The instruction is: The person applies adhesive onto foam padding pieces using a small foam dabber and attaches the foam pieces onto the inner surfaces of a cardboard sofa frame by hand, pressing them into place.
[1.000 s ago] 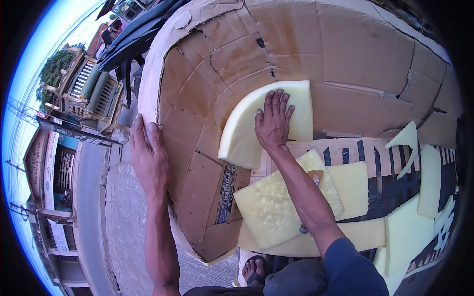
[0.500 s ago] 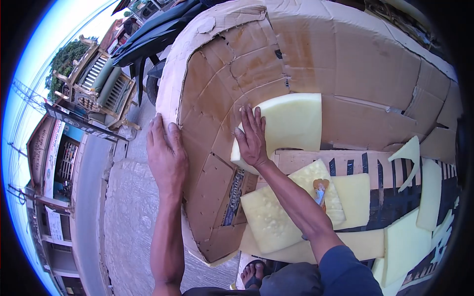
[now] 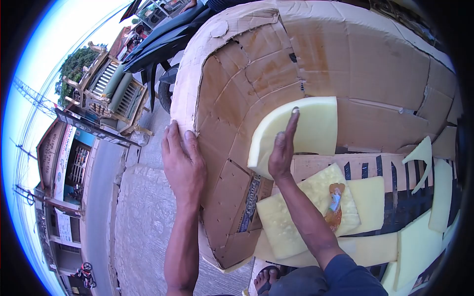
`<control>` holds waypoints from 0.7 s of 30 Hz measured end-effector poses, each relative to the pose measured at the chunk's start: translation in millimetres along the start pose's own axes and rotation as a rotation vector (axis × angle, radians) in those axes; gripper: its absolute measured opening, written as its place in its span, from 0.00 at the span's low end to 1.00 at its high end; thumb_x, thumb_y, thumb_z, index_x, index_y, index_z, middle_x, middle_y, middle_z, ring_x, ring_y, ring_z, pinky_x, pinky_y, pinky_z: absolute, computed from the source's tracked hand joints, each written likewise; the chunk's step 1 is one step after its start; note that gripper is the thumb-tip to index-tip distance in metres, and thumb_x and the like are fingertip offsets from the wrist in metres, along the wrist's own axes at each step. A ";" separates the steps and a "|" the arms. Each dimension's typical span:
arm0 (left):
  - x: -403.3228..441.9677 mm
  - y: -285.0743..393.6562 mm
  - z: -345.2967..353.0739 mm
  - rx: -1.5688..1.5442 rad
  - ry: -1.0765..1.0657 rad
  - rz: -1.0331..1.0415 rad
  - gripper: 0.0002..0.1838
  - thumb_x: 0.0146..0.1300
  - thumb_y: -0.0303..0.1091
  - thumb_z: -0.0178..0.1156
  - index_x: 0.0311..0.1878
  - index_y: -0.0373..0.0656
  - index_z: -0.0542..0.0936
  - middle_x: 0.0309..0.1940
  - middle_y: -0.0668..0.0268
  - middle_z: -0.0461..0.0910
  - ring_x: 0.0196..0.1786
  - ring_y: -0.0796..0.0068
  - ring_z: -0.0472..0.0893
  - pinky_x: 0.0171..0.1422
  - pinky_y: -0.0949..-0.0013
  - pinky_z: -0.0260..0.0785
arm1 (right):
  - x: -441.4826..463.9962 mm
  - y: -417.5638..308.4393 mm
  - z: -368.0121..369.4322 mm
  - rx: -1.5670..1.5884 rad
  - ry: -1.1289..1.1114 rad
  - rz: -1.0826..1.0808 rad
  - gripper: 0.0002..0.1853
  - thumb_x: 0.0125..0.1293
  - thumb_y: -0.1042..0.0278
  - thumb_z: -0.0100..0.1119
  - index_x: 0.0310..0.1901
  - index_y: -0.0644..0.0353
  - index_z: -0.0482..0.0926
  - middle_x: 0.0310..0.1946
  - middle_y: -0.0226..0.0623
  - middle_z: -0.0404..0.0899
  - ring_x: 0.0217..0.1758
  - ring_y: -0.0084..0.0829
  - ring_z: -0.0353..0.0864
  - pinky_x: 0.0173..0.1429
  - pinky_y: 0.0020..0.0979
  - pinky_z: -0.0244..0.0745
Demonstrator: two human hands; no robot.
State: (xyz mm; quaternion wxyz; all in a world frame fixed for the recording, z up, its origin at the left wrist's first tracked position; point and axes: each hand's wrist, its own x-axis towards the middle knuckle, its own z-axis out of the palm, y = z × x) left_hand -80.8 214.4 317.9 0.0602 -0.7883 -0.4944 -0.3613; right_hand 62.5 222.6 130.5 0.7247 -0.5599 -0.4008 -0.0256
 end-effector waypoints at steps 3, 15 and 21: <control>-3.1 4.5 -7.5 -0.021 -0.036 -0.008 0.27 0.79 0.44 0.50 0.70 0.32 0.70 0.66 0.42 0.72 0.70 0.42 0.71 0.75 0.51 0.62 | -24.7 -8.3 5.8 -0.091 -0.152 0.062 0.35 0.81 0.53 0.40 0.81 0.63 0.47 0.83 0.52 0.46 0.87 0.53 0.39 0.84 0.59 0.31; -1.1 3.0 -3.3 -0.039 -0.022 0.007 0.26 0.79 0.42 0.50 0.70 0.32 0.71 0.66 0.42 0.72 0.69 0.43 0.72 0.73 0.52 0.64 | 131.2 88.9 -127.4 -0.918 -0.513 -1.010 0.32 0.76 0.44 0.48 0.78 0.39 0.62 0.81 0.23 0.57 0.85 0.29 0.51 0.87 0.59 0.31; -3.5 -1.0 -3.0 -0.041 0.006 0.027 0.26 0.78 0.42 0.50 0.69 0.32 0.71 0.65 0.42 0.73 0.69 0.44 0.73 0.73 0.53 0.65 | 50.2 74.7 -152.4 -0.873 -0.729 -1.217 0.33 0.75 0.51 0.50 0.79 0.37 0.58 0.83 0.21 0.52 0.86 0.25 0.47 0.88 0.56 0.29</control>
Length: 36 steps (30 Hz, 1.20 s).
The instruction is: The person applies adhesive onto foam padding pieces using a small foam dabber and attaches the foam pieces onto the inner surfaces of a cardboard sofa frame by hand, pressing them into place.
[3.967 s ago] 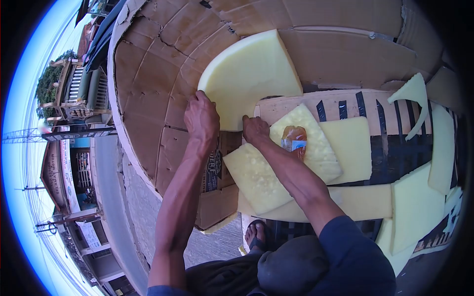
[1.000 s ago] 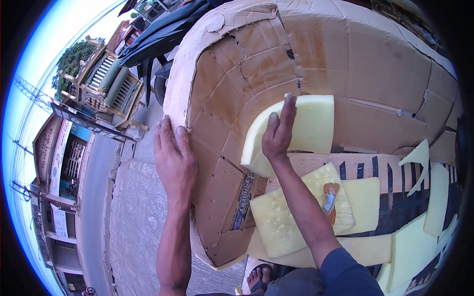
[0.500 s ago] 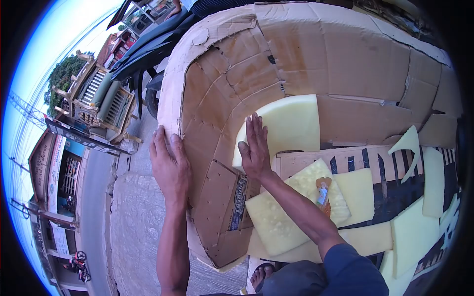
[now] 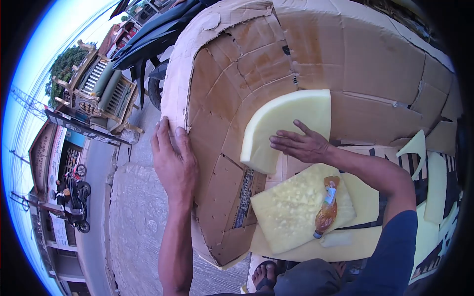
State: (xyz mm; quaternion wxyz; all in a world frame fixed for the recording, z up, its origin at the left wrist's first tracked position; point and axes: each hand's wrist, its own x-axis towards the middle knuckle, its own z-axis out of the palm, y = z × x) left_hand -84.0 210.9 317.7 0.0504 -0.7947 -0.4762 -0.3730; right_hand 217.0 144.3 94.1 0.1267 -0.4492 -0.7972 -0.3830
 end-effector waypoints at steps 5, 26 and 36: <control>5.1 3.5 -1.6 -0.026 0.001 -0.014 0.26 0.78 0.42 0.51 0.69 0.32 0.72 0.65 0.42 0.73 0.69 0.43 0.73 0.73 0.52 0.65 | -31.9 27.7 42.7 -0.292 -0.344 -0.236 0.34 0.78 0.48 0.39 0.82 0.41 0.47 0.85 0.17 0.40 0.88 0.25 0.32 0.88 0.53 0.21; -116.3 53.4 2.8 -0.074 0.039 0.328 0.23 0.66 0.31 0.61 0.65 0.37 0.76 0.66 0.46 0.72 0.73 0.42 0.68 0.76 0.46 0.60 | -73.1 -183.0 -191.4 0.489 -0.399 1.761 0.47 0.57 0.45 0.75 0.71 0.62 0.65 0.57 0.52 0.78 0.58 0.51 0.81 0.61 0.44 0.76; -274.1 114.0 72.7 -1.166 -1.129 -1.008 0.49 0.63 0.47 0.73 0.73 0.30 0.53 0.57 0.45 0.75 0.52 0.56 0.84 0.57 0.60 0.79 | -93.8 -218.6 -253.9 1.266 -0.329 1.441 0.45 0.59 0.54 0.75 0.74 0.63 0.65 0.54 0.48 0.76 0.49 0.39 0.82 0.53 0.40 0.79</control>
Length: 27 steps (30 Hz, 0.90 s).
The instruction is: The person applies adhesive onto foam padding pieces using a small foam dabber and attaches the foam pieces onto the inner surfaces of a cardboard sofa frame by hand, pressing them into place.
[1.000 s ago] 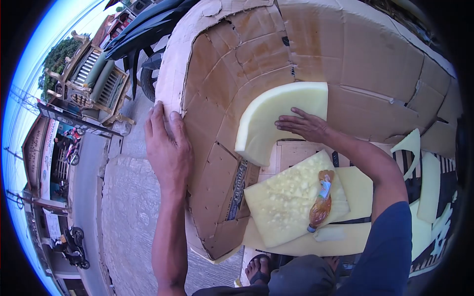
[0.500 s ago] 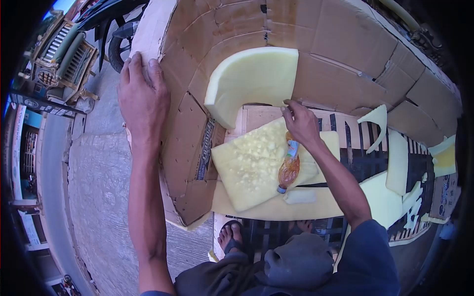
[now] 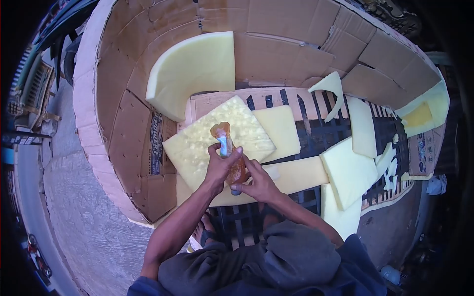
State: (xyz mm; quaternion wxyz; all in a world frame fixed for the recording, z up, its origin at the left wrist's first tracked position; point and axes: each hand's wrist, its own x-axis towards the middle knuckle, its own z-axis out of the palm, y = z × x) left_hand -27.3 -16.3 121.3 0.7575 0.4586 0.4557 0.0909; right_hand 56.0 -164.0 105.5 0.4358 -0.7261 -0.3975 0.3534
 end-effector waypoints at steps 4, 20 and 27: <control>24.0 -11.4 -41.8 -0.151 -0.077 0.081 0.21 0.66 0.36 0.70 0.55 0.38 0.74 0.41 0.63 0.83 0.41 0.73 0.84 0.49 0.65 0.79 | -20.9 36.4 -26.3 -0.250 0.031 -0.079 0.35 0.64 0.61 0.70 0.71 0.59 0.70 0.58 0.48 0.75 0.57 0.45 0.78 0.58 0.43 0.76; 5.4 55.4 -34.2 -0.391 -0.137 0.252 0.20 0.66 0.42 0.70 0.55 0.45 0.76 0.40 0.66 0.80 0.46 0.73 0.80 0.53 0.61 0.74 | -16.8 113.1 -36.5 -0.696 0.083 0.021 0.26 0.64 0.71 0.62 0.65 0.58 0.74 0.47 0.45 0.80 0.51 0.48 0.83 0.52 0.47 0.81; -1.6 53.4 -43.9 -0.363 -0.131 0.275 0.16 0.70 0.41 0.67 0.56 0.47 0.78 0.42 0.70 0.81 0.47 0.75 0.81 0.54 0.63 0.75 | -25.3 107.5 -54.6 -0.501 0.187 0.094 0.14 0.66 0.76 0.53 0.51 0.58 0.82 0.40 0.41 0.80 0.46 0.46 0.84 0.52 0.46 0.80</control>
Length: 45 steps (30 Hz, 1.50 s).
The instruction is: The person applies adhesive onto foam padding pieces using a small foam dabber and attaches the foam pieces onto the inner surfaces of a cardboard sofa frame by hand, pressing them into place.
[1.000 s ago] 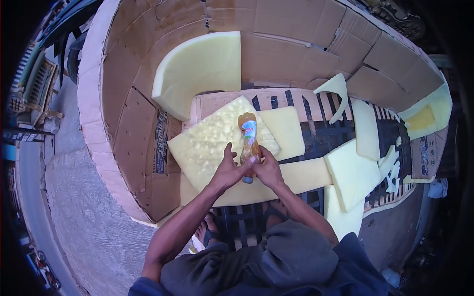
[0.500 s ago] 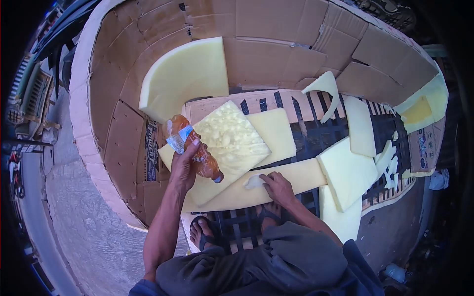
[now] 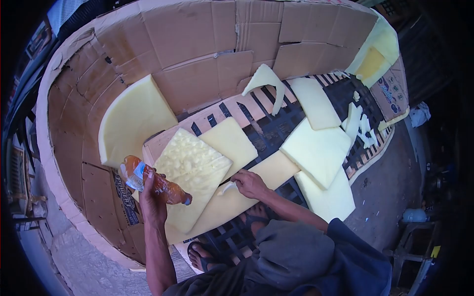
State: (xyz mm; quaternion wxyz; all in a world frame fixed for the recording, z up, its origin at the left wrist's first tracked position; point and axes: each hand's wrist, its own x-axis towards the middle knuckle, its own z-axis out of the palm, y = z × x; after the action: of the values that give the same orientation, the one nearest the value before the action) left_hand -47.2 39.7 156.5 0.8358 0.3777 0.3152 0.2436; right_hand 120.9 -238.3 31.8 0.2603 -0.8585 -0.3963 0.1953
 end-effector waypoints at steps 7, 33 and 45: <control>-4.7 -0.8 7.2 -0.004 0.020 0.009 0.18 0.70 0.43 0.66 0.57 0.46 0.77 0.39 0.66 0.81 0.44 0.74 0.81 0.52 0.62 0.74 | -3.0 -9.3 -6.9 0.030 0.104 0.314 0.21 0.69 0.51 0.57 0.52 0.62 0.76 0.52 0.46 0.74 0.51 0.46 0.82 0.56 0.47 0.79; -18.8 66.4 19.1 -0.031 0.128 0.395 0.17 0.73 0.43 0.63 0.57 0.42 0.77 0.35 0.66 0.81 0.35 0.75 0.82 0.40 0.68 0.78 | 38.9 -139.1 -27.3 1.155 -0.475 0.103 0.23 0.79 0.66 0.53 0.72 0.56 0.70 0.57 0.40 0.76 0.48 0.29 0.85 0.49 0.30 0.86; -32.2 62.5 4.8 -0.089 0.109 0.249 0.17 0.73 0.45 0.62 0.55 0.44 0.76 0.33 0.65 0.80 0.33 0.73 0.82 0.37 0.69 0.78 | 35.0 -83.4 -0.6 0.553 -0.010 0.213 0.16 0.65 0.66 0.66 0.52 0.62 0.83 0.63 0.50 0.72 0.63 0.46 0.79 0.63 0.41 0.79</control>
State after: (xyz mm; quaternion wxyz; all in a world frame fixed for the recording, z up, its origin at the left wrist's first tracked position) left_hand -76.4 53.9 219.1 0.7967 0.3625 0.2998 0.3793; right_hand 94.3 -165.2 77.9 0.4601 -0.7909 -0.2369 0.3264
